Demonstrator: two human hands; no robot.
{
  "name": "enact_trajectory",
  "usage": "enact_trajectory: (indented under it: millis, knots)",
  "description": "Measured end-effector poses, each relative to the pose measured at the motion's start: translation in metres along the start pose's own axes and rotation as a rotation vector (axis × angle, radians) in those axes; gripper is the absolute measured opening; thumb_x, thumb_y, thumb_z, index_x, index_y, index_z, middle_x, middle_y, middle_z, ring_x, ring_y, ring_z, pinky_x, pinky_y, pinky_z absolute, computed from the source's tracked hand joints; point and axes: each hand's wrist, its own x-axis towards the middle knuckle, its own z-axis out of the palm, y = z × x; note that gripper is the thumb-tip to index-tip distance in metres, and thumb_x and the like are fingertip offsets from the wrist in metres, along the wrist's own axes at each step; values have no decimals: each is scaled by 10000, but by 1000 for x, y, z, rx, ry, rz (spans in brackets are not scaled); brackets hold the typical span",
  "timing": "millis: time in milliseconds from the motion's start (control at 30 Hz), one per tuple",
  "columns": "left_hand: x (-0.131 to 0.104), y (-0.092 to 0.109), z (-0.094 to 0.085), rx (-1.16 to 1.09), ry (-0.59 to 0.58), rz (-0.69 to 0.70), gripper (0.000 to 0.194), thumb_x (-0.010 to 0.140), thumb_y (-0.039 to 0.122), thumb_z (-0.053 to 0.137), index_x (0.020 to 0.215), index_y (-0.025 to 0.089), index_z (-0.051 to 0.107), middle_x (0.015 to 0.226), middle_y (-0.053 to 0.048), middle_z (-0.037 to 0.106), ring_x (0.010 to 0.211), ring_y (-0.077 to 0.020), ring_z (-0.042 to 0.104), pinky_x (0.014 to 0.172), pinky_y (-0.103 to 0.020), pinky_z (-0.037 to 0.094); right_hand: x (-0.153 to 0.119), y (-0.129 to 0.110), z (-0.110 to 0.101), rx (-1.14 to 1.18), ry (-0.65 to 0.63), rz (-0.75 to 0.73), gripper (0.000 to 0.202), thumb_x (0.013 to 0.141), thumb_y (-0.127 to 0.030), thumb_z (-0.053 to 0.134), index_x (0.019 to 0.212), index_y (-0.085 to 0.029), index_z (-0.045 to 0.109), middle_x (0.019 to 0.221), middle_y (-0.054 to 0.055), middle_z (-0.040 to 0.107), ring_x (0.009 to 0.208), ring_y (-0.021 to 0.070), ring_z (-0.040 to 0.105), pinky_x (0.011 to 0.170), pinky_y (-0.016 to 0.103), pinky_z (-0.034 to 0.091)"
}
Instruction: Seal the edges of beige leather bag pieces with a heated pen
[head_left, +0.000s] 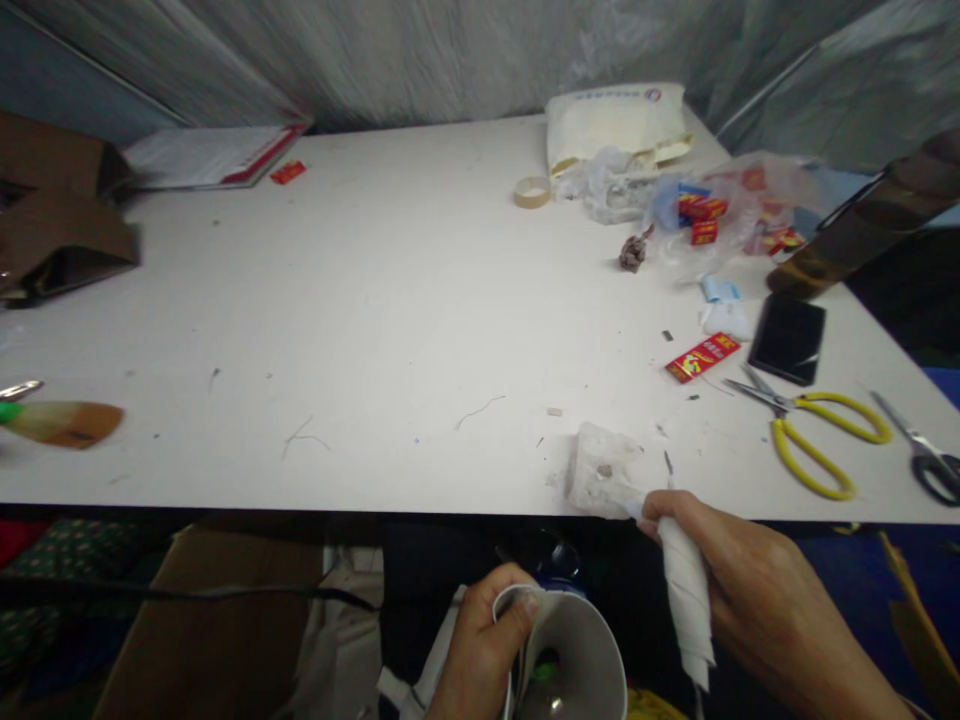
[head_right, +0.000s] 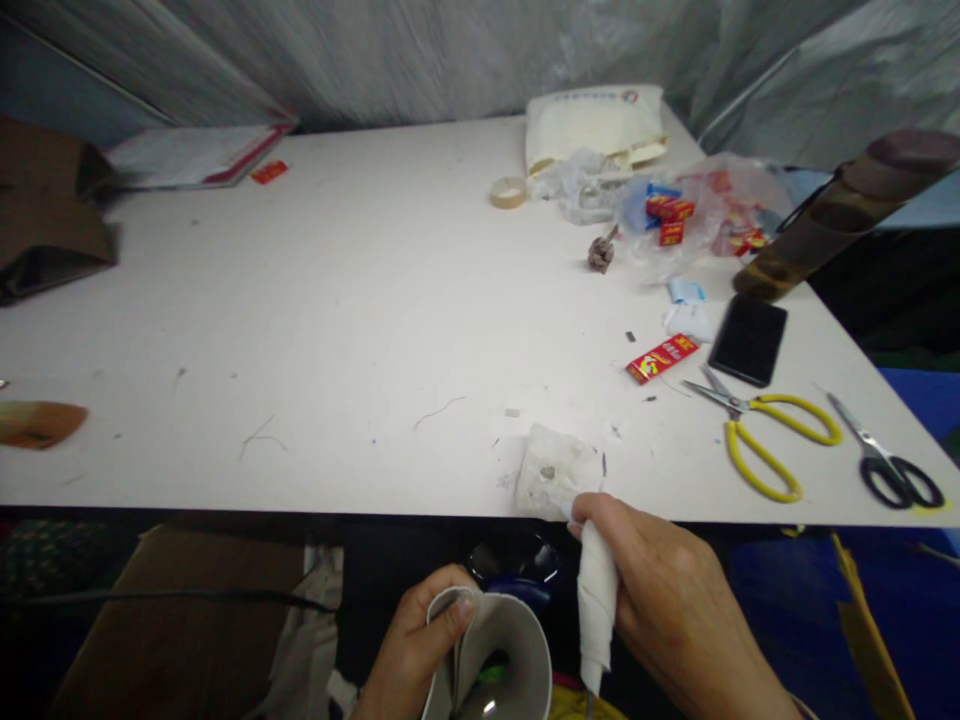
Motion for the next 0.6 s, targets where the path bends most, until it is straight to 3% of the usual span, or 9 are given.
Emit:
enact_trajectory:
  millis: [600]
  knots:
    - [1,-4,-3,-22,-8,-4,492,797,627,746,787,158,597,682,11,488,673,-151,434,623,-254,370,3,1,-1,-76,7,-43,275,882,-97,426,1075,-259,537,754,-15,684,583,167,686,538,246,522]
